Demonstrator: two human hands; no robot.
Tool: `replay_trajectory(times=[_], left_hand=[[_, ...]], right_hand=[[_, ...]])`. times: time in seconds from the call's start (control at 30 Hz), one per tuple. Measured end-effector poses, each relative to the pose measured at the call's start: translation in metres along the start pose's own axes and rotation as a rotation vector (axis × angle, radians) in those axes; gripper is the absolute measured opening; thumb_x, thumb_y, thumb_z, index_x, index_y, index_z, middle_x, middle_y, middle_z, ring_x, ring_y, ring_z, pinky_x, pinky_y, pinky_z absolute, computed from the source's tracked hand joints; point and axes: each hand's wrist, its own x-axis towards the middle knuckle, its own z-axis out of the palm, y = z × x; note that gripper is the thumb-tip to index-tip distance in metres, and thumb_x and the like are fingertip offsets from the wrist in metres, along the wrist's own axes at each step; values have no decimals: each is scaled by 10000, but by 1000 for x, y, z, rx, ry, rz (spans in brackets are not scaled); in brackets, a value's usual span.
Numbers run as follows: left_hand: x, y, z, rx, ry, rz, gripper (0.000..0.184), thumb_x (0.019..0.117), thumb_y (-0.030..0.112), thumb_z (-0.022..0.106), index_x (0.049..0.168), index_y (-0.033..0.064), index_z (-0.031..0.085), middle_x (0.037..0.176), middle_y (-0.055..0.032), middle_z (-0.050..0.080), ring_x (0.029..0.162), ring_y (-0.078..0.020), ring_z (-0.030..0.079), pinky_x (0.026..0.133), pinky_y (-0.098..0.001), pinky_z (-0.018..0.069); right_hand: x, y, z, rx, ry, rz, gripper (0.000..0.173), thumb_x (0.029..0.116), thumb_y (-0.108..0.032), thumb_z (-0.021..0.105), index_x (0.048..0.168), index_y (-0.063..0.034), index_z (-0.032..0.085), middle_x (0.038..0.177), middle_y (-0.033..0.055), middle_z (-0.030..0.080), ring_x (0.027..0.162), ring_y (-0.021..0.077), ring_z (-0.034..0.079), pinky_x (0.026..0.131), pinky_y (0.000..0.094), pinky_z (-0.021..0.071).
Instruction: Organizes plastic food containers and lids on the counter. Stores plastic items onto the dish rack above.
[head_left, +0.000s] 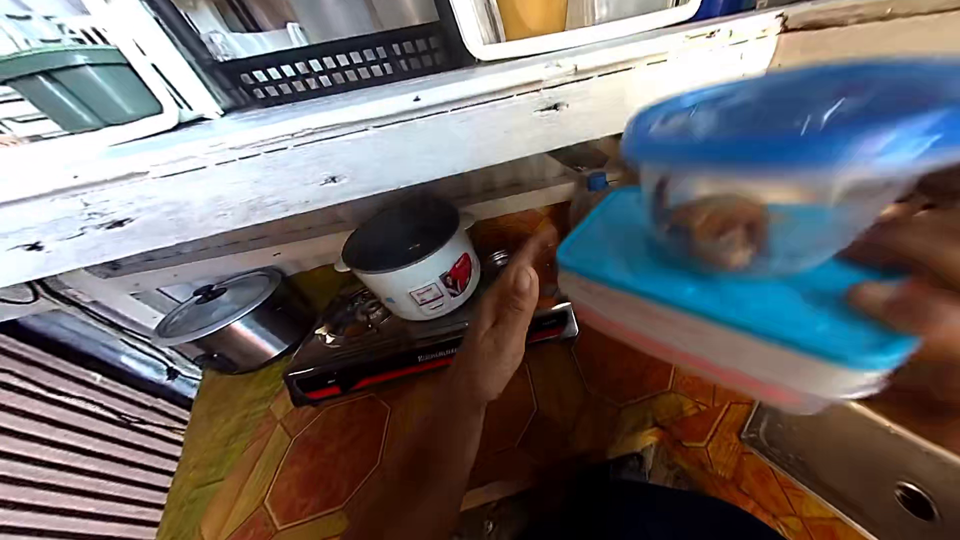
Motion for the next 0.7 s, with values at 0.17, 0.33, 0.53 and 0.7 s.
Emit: replay_trajectory(times=[0.17, 0.33, 0.53, 0.7], left_hand=[[-70, -56, -10, -168, 72, -463, 374, 1071, 170, 500, 1370, -47, 563, 1231, -137, 686, 1078, -193, 701, 943, -391, 599], [-135, -132, -23, -72, 241, -725, 341, 1035, 20, 526, 1358, -73, 578, 1266, -205, 657, 1105, -187, 675, 963, -351, 564], [-185, -190, -41, -17, 354, -889, 373, 1049, 23, 516, 1409, -68, 543, 1371, -252, 599, 1234, -261, 615, 1059, -388, 490], [-199, -201, -49, 57, 318, -925, 431, 1033, 51, 568, 1451, -38, 518, 1436, -236, 566, 1302, -272, 583, 1109, -401, 461]], right_hand=[[-47, -67, 107, 169, -18, 40, 337, 1030, -212, 597, 1346, -276, 500, 1371, 142, 571, 1349, 350, 515, 1101, 454, 461], [-98, -119, 222, 296, -48, 89, 289, 986, -148, 654, 1252, -242, 591, 1313, 203, 624, 1294, 411, 573, 1066, 499, 511], [-130, -168, 298, 380, -130, 188, 379, 888, -14, 711, 1214, -198, 646, 1356, 277, 596, 1306, 493, 553, 1005, 546, 551], [-140, -185, 309, 390, -295, 251, 442, 822, 116, 690, 1197, -118, 682, 1390, 307, 575, 1332, 528, 526, 996, 567, 556]])
